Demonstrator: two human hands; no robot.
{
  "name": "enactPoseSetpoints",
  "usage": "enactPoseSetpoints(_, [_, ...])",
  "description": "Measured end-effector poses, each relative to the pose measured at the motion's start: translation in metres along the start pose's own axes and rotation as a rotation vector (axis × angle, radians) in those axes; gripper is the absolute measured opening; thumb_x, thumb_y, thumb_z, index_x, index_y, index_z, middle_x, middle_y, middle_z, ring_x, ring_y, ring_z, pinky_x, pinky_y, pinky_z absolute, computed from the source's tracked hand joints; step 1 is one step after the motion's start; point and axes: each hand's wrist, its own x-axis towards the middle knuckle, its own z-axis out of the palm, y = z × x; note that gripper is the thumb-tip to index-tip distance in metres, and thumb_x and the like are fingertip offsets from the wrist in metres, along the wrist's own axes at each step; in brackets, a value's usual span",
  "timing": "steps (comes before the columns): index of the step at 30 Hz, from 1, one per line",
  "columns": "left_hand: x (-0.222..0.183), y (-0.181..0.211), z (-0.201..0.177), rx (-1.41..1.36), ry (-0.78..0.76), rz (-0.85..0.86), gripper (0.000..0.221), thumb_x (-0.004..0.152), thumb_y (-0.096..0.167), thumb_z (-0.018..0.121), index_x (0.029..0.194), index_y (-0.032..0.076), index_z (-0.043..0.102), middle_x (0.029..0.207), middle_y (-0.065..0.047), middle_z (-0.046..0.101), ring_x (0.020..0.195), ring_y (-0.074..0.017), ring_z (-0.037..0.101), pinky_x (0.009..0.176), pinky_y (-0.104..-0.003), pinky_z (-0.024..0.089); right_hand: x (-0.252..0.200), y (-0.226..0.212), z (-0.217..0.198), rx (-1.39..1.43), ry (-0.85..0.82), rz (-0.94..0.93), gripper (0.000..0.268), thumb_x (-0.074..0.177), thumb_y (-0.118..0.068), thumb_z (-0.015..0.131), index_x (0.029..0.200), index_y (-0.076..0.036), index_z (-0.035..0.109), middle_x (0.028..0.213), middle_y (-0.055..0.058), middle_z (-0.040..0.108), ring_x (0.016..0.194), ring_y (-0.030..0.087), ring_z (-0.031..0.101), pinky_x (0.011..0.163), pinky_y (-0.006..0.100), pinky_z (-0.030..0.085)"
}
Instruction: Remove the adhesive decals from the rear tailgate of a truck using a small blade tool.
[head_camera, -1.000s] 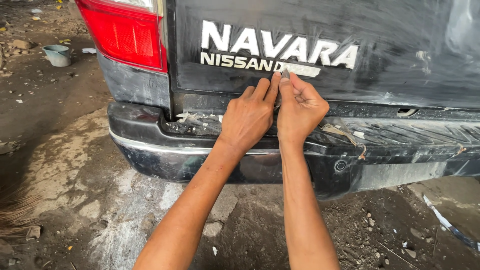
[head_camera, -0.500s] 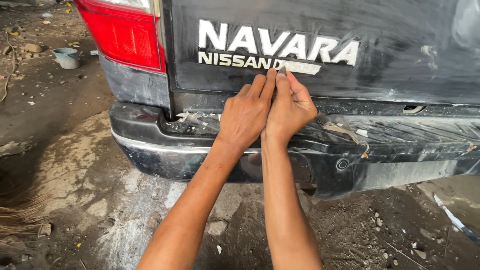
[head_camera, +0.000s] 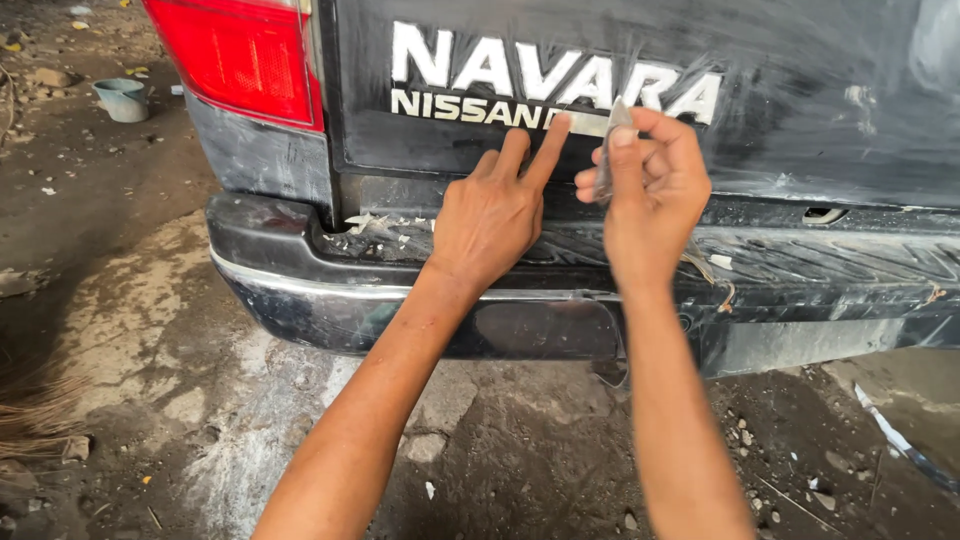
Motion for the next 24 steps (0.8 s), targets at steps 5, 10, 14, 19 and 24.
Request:
enactPoseSetpoints(5, [0.003, -0.003, 0.011, 0.07, -0.009, 0.007, 0.076, 0.083, 0.006, 0.066, 0.155, 0.016, 0.044, 0.109, -0.01, 0.053, 0.083, -0.0262, 0.063, 0.053, -0.039, 0.056, 0.014, -0.002, -0.019, -0.315, -0.163, -0.109, 0.025, 0.106, -0.01, 0.067, 0.128, -0.001, 0.06, 0.097, 0.007, 0.069, 0.075, 0.011, 0.068, 0.062, 0.024, 0.057])
enactPoseSetpoints(10, [-0.002, -0.003, 0.014, 0.083, -0.02, 0.04, 0.074, 0.084, 0.006, 0.067, 0.154, 0.014, 0.046, 0.11, -0.008, 0.052, 0.084, -0.0258, 0.063, 0.057, -0.039, 0.057, 0.02, 0.012, -0.034, -0.769, -0.283, -0.61, 0.03, 0.107, -0.001, 0.077, 0.134, 0.0, 0.065, 0.107, 0.011, 0.073, 0.092, 0.017, 0.073, 0.079, 0.03, 0.06])
enactPoseSetpoints(14, [-0.002, -0.002, 0.009, 0.045, 0.006, 0.032, 0.072, 0.084, 0.008, 0.067, 0.153, 0.014, 0.047, 0.109, -0.008, 0.053, 0.083, -0.0266, 0.062, 0.058, -0.04, 0.057, 0.02, 0.008, -0.028, -0.894, -0.253, -0.839, 0.025, 0.099, 0.005, 0.082, 0.121, -0.003, 0.074, 0.092, 0.01, 0.069, 0.079, 0.023, 0.068, 0.069, 0.035, 0.054])
enactPoseSetpoints(19, [-0.003, -0.001, 0.01, 0.033, 0.01, 0.019, 0.072, 0.084, 0.009, 0.068, 0.153, 0.015, 0.048, 0.108, -0.007, 0.053, 0.083, -0.0256, 0.063, 0.059, -0.04, 0.057, 0.018, 0.009, -0.03, -0.926, -0.27, -0.877, 0.027, 0.095, 0.007, 0.082, 0.12, -0.002, 0.075, 0.089, 0.009, 0.067, 0.078, 0.024, 0.067, 0.068, 0.035, 0.054])
enactPoseSetpoints(24, [-0.002, 0.0, 0.007, 0.028, 0.006, 0.011, 0.07, 0.085, 0.008, 0.068, 0.152, 0.014, 0.05, 0.105, -0.007, 0.052, 0.08, -0.0241, 0.062, 0.055, -0.038, 0.056, 0.019, 0.012, -0.032, -0.922, -0.291, -0.876, 0.027, 0.096, 0.007, 0.083, 0.12, -0.002, 0.074, 0.089, 0.008, 0.067, 0.078, 0.021, 0.068, 0.066, 0.033, 0.054])
